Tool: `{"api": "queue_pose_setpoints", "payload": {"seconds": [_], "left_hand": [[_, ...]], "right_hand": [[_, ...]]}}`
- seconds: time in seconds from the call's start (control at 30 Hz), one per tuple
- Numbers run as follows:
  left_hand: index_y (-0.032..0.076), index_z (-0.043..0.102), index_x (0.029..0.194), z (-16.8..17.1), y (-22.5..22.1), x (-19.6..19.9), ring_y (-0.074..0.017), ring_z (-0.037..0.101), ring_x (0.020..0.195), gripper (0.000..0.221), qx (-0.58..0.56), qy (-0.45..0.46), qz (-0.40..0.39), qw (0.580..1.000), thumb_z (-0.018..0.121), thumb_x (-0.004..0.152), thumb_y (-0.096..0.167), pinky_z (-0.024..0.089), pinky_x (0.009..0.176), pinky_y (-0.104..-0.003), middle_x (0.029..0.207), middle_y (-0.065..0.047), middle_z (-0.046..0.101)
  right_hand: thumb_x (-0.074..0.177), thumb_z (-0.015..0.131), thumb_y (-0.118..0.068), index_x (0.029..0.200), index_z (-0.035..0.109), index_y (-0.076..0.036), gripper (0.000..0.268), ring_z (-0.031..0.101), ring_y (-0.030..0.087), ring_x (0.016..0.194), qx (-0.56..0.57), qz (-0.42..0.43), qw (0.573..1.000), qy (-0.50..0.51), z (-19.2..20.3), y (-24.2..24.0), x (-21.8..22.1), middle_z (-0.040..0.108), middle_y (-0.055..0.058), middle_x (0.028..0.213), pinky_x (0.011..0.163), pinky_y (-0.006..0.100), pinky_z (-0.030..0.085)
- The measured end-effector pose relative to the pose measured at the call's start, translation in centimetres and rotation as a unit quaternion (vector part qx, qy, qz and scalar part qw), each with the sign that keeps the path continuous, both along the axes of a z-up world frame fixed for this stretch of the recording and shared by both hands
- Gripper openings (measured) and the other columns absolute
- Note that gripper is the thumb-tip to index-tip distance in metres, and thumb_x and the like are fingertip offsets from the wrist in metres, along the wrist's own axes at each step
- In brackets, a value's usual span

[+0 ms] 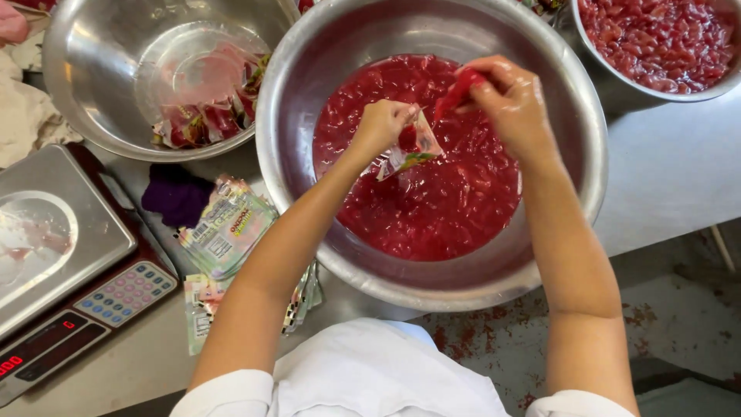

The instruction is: Portioning marinated meat into small plastic packets and weighing them on a digital scale for consistency.

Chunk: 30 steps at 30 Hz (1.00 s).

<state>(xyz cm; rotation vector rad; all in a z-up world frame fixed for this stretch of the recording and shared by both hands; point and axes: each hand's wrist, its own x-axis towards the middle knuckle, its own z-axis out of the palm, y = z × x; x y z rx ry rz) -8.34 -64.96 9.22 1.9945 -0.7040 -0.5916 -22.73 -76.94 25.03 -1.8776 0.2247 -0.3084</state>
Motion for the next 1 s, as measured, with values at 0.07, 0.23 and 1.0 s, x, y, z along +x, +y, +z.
{"api": "queue_pose_setpoints", "payload": {"seconds": [0.07,0.23,1.0], "left_hand": [[0.028,0.064,0.082,-6.2,-2.0,1.3,-0.018,0.051,0.066,0.022,0.026,-0.038,0.014,0.999,0.054,0.096,0.041,0.041,0.067,-0.034,0.062,0.004,0.061],[0.033,0.073,0.107,-4.9,0.7,2.1,-0.0254,0.073,0.084,0.029,0.053,-0.076,0.028,0.995,0.053,0.091,0.045,0.055,0.09,-0.04,0.051,0.001,0.066],[0.014,0.062,0.085,-6.1,59.4,6.9,-0.0433,0.06,0.068,0.021,0.318,-0.345,0.395,0.79,0.051,0.1,0.025,0.037,0.053,-0.054,0.077,-0.017,0.065]], "right_hand": [[0.096,0.052,0.0,0.11,0.065,-0.007,0.02,0.069,0.029,0.091,-0.152,0.03,0.988,-0.008,-3.0,0.2,0.7,0.069,0.014,0.099,0.081,0.037,0.059],[0.089,0.065,-0.004,0.121,0.067,-0.009,0.032,0.069,0.033,0.092,-0.281,0.067,0.956,0.044,-4.8,1.2,1.1,0.072,0.015,0.101,0.078,0.044,0.057],[0.082,0.067,-0.007,0.098,0.06,-0.011,0.017,0.054,0.017,0.051,-0.06,-0.043,0.947,0.314,-30.9,-5.3,11.8,0.06,0.011,0.075,0.041,0.027,0.047]]}}
